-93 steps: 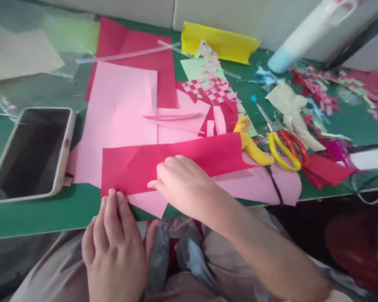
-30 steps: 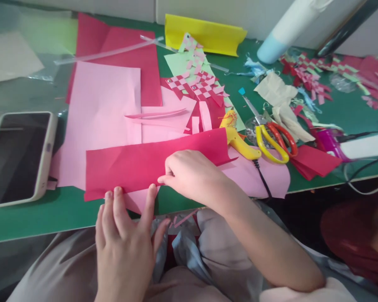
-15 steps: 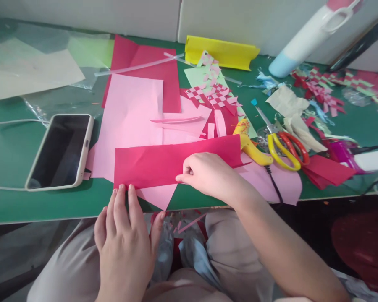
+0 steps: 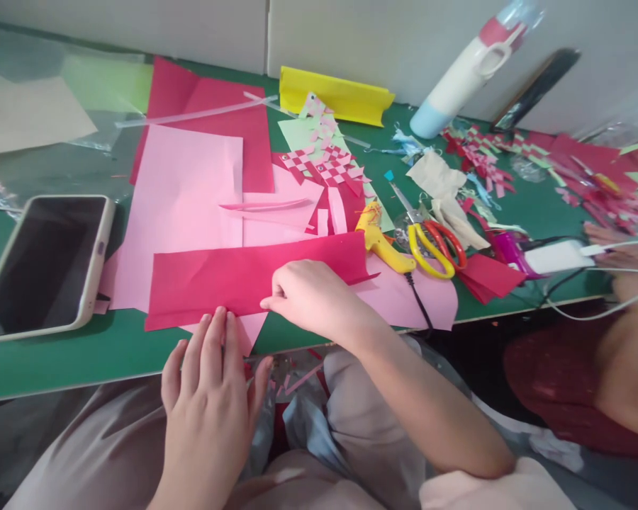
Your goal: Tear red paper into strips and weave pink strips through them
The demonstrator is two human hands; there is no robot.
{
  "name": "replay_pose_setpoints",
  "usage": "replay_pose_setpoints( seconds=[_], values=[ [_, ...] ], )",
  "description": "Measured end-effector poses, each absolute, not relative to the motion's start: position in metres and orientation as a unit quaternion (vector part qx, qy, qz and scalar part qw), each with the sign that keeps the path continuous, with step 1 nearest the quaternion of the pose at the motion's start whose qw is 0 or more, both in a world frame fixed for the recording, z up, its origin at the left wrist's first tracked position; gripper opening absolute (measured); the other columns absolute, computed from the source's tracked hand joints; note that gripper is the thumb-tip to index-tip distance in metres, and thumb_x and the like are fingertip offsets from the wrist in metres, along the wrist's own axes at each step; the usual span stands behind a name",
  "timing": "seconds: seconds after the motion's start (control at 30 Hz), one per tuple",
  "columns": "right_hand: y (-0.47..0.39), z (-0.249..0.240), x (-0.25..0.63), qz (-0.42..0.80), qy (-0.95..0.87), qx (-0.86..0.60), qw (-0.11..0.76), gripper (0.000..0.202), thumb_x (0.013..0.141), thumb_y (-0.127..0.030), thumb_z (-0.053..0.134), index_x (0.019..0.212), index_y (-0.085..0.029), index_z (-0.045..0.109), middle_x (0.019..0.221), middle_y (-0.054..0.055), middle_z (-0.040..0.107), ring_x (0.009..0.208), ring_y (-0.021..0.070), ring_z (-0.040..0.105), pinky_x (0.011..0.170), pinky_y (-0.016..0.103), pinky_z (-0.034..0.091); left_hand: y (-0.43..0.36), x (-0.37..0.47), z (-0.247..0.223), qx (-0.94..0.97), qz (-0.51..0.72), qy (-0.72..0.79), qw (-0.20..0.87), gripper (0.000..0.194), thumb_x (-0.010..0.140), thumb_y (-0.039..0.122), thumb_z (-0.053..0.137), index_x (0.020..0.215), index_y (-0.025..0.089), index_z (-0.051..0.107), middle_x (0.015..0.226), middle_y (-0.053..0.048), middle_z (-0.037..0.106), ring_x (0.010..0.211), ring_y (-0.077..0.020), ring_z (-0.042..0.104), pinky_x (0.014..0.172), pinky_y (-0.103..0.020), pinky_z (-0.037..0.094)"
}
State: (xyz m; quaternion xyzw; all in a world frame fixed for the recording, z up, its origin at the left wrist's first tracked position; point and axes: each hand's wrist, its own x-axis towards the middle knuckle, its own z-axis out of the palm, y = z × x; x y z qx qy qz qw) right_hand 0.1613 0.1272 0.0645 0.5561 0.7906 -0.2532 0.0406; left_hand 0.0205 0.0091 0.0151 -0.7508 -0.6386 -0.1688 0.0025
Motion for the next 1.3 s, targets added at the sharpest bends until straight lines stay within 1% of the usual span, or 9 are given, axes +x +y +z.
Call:
replay_pose_setpoints(
  seconds=[0.1, 0.17, 0.37, 0.57, 0.73, 0.93, 1.03, 1.2, 1.3],
  values=[
    [0.125, 0.064, 0.159, -0.260, 0.795, 0.547, 0.032, 0.026, 0.082, -0.035, 0.061, 0.063, -0.017, 0.061, 0.066, 0.001, 0.064, 0.059, 0.0111, 0.053, 0.054, 0.024, 0.028, 0.014, 0.025, 0.012, -0.778, -0.177, -0.602, 0.007, 0.054, 0.087, 0.033, 0.053, 0.131, 0.002, 0.049, 0.134, -0.020, 0.054, 0.123, -0.0341, 0.049, 0.105, -0.049, 0.030],
    [0.124, 0.064, 0.161, -0.273, 0.792, 0.546, 0.029, 0.026, 0.083, -0.036, 0.060, 0.064, -0.018, 0.062, 0.067, 0.001, 0.064, 0.061, 0.0112, 0.054, 0.054, 0.024, 0.029, 0.015, 0.026, 0.011, -0.786, -0.182, -0.591, 0.016, 0.051, 0.086, 0.031, 0.055, 0.127, 0.001, 0.052, 0.132, -0.021, 0.055, 0.122, -0.0344, 0.050, 0.105, -0.048, 0.032],
    [0.120, 0.064, 0.188, -0.303, 0.758, 0.578, 0.013, 0.025, 0.082, -0.038, 0.062, 0.067, -0.019, 0.062, 0.068, -0.001, 0.065, 0.061, 0.0106, 0.055, 0.056, 0.023, 0.031, 0.013, 0.029, 0.008, -0.783, -0.176, -0.596, 0.027, 0.060, 0.084, 0.032, 0.058, 0.134, 0.000, 0.045, 0.132, -0.023, 0.054, 0.123, -0.0365, 0.049, 0.101, -0.047, 0.039],
    [0.118, 0.065, 0.200, -0.314, 0.733, 0.604, -0.001, 0.030, 0.082, -0.042, 0.061, 0.063, -0.018, 0.060, 0.064, -0.002, 0.064, 0.058, 0.0096, 0.053, 0.054, 0.023, 0.030, 0.009, 0.034, 0.010, -0.777, -0.157, -0.609, 0.019, 0.070, 0.084, 0.035, 0.059, 0.140, -0.001, 0.036, 0.134, -0.026, 0.050, 0.123, -0.0408, 0.047, 0.101, -0.051, 0.039],
    [0.120, 0.065, 0.197, -0.303, 0.729, 0.613, 0.016, 0.029, 0.080, -0.039, 0.064, 0.061, -0.018, 0.061, 0.063, -0.001, 0.064, 0.056, 0.0097, 0.052, 0.053, 0.024, 0.030, 0.011, 0.036, 0.010, -0.777, -0.152, -0.611, 0.020, 0.075, 0.084, 0.037, 0.059, 0.144, 0.002, 0.030, 0.134, -0.026, 0.050, 0.123, -0.0410, 0.046, 0.101, -0.051, 0.039],
    [0.121, 0.060, 0.198, -0.276, 0.747, 0.604, 0.015, 0.030, 0.078, -0.040, 0.066, 0.059, -0.017, 0.060, 0.062, -0.001, 0.063, 0.055, 0.0090, 0.051, 0.053, 0.024, 0.029, 0.013, 0.036, 0.012, -0.783, -0.140, -0.604, 0.036, 0.072, 0.083, 0.037, 0.060, 0.139, -0.003, 0.037, 0.131, -0.028, 0.051, 0.120, -0.0425, 0.048, 0.099, -0.052, 0.041],
    [0.122, 0.060, 0.198, -0.277, 0.749, 0.602, 0.024, 0.030, 0.078, -0.040, 0.066, 0.060, -0.018, 0.060, 0.062, -0.002, 0.063, 0.055, 0.0088, 0.051, 0.053, 0.024, 0.029, 0.013, 0.035, 0.012, -0.786, -0.137, -0.601, 0.039, 0.072, 0.083, 0.038, 0.060, 0.138, -0.003, 0.038, 0.131, -0.029, 0.051, 0.119, -0.0431, 0.048, 0.097, -0.052, 0.042],
    [0.123, 0.061, 0.198, -0.277, 0.751, 0.598, 0.035, 0.029, 0.077, -0.038, 0.067, 0.059, -0.018, 0.059, 0.060, -0.003, 0.062, 0.054, 0.0087, 0.050, 0.052, 0.024, 0.027, 0.012, 0.034, 0.012, -0.790, -0.136, -0.596, 0.039, 0.072, 0.082, 0.038, 0.060, 0.138, -0.002, 0.039, 0.131, -0.029, 0.051, 0.118, -0.0429, 0.049, 0.097, -0.053, 0.043],
    [0.124, 0.062, 0.197, -0.273, 0.757, 0.593, 0.035, 0.028, 0.078, -0.038, 0.066, 0.061, -0.018, 0.060, 0.061, -0.002, 0.062, 0.055, 0.0088, 0.050, 0.052, 0.024, 0.027, 0.012, 0.033, 0.014, -0.793, -0.128, -0.594, 0.038, 0.068, 0.082, 0.037, 0.061, 0.138, 0.002, 0.041, 0.133, -0.029, 0.049, 0.118, -0.0439, 0.049, 0.096, -0.054, 0.044]
  ],
)
